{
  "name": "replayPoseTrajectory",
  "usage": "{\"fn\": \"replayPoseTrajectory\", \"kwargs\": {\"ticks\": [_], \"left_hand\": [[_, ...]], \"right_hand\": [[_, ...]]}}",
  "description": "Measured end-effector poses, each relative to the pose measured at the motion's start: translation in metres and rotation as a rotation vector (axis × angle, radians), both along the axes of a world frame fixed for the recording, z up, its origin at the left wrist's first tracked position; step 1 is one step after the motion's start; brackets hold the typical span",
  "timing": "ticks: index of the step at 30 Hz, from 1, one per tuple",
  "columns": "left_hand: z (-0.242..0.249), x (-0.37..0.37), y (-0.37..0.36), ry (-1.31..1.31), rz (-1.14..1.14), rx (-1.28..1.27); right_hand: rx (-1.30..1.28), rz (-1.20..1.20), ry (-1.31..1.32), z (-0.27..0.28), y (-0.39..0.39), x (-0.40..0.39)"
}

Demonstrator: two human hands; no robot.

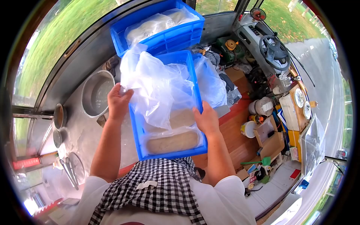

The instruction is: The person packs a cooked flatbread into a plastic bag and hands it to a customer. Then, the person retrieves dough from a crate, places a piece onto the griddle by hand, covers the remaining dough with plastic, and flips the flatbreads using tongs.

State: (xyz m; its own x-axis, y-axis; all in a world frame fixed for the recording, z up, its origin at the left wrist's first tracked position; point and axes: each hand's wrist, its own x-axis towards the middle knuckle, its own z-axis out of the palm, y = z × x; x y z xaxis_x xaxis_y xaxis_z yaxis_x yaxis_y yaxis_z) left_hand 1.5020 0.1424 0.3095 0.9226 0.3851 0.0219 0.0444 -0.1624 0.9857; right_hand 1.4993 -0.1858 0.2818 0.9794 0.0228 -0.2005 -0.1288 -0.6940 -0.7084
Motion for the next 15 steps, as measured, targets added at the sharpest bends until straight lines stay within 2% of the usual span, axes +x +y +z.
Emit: {"fn": "replayPoseTrajectory", "kwargs": {"ticks": [3,6,10,13,14,15], "left_hand": [[0.013,0.002,0.012,-0.023,0.07,-0.15],[0.031,0.005,0.016,-0.215,0.129,-0.443],[0.066,0.008,0.019,-0.299,0.216,-0.493],[0.081,0.003,0.029,-0.364,0.126,-0.603],[0.066,0.002,0.048,-0.366,0.126,-0.571],[0.066,0.007,0.055,-0.424,-0.009,-0.651]], "right_hand": [[0.067,0.025,0.007,-0.006,-0.007,-0.001],[0.103,0.035,0.041,-0.005,-0.009,0.002],[0.162,0.041,0.014,-0.005,-0.007,0.005],[0.138,0.035,0.005,0.0,-0.004,0.008],[0.138,0.04,0.006,0.0,-0.004,0.009],[0.138,0.045,0.007,-0.001,-0.005,0.009]]}}
